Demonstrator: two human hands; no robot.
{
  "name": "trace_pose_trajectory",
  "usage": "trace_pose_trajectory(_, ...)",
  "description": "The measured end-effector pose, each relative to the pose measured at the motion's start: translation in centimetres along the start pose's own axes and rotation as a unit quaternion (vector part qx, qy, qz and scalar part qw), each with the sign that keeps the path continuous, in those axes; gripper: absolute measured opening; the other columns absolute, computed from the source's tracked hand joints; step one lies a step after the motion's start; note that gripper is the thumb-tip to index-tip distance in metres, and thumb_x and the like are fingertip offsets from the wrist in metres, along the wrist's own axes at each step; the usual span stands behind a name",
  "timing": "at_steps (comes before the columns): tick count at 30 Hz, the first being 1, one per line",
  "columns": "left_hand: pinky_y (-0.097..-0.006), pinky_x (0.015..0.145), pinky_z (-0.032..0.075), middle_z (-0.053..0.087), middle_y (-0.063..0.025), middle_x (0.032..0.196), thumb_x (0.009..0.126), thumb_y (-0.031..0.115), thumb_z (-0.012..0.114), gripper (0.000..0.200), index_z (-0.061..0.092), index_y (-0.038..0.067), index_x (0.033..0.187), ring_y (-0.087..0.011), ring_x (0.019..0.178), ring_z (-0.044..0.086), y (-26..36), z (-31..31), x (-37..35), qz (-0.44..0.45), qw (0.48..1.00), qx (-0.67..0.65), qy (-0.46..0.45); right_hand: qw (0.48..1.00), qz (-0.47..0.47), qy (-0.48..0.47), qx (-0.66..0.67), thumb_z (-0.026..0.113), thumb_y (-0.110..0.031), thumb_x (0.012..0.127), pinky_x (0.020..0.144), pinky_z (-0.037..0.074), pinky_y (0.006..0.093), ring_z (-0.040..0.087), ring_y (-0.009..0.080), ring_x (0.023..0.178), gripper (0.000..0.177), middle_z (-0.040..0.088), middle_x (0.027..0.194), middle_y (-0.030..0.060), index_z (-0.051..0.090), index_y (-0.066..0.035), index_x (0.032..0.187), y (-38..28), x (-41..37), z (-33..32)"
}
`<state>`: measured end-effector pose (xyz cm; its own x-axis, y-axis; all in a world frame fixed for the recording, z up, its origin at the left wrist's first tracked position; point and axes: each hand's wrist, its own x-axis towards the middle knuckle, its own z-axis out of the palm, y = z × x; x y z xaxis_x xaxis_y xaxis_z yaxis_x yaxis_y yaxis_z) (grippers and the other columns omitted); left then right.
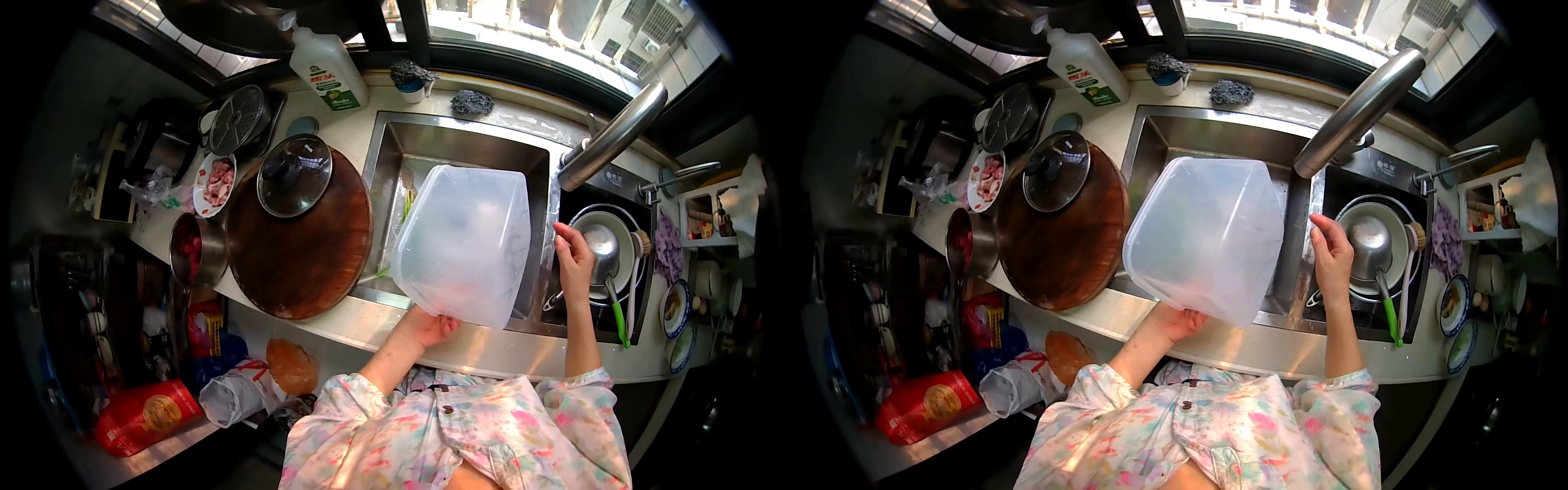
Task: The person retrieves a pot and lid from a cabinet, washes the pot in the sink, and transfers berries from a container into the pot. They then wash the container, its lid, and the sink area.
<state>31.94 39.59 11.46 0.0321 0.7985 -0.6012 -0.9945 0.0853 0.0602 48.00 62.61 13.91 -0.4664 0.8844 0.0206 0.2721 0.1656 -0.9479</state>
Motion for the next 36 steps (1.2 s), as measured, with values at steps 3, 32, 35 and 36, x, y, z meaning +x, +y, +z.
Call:
trace_pose_trajectory(3,-0.0215,0.045,0.05,0.062,-0.0048,0.079,0.084,0.018,0.057,0.023,0.055,0.007,0.105,-0.0134,0.057,0.06,1.1,-0.6,-1.2,0.062,0.994,0.085,-0.007,0.997,-0.031,-0.007,0.072,0.048,-0.012,0.091,0.083,0.042,0.0233,0.053,0.0126,0.104,0.029,0.058,0.111,0.0064,0.054,-0.002,0.118,-2.1,-0.9,1.8)
trace_pose_trajectory(32,-0.026,0.081,0.045,0.041,-0.0123,0.129,0.069,-0.014,0.036,0.072,0.026,0.006,0.137,-0.0213,0.108,0.05,3.7,-0.1,8.0,0.334,0.805,0.435,0.226,0.977,-0.006,0.14,-0.159,0.056,-0.04,0.08,0.068,0.049,0.0357,0.063,0.0238,0.074,0.038,0.066,0.079,0.0112,0.066,-0.005,0.09,13.8,28.5,-7.2)
trace_pose_trajectory(35,-0.028,0.072,0.053,0.043,-0.0124,0.127,0.07,-0.016,0.035,0.074,0.025,0.01,0.138,-0.0226,0.102,0.054,3.2,2.3,8.3,0.297,0.852,0.354,0.246,0.954,0.123,0.178,-0.206,0.058,-0.047,0.077,0.066,0.048,0.0357,0.064,0.0232,0.067,0.041,0.065,0.07,0.0104,0.069,-0.008,0.082,6.0,23.8,-6.2)
trace_pose_trajectory(36,-0.0295,0.072,0.054,0.043,-0.0126,0.126,0.069,-0.016,0.035,0.075,0.025,0.011,0.138,-0.0238,0.102,0.055,3.2,3.2,8.2,0.28,0.873,0.311,0.25,0.939,0.117,0.195,-0.256,0.058,-0.047,0.077,0.064,0.048,0.0343,0.064,0.0228,0.065,0.04,0.065,0.068,0.0102,0.069,-0.008,0.083,5.6,23.5,-6.0)
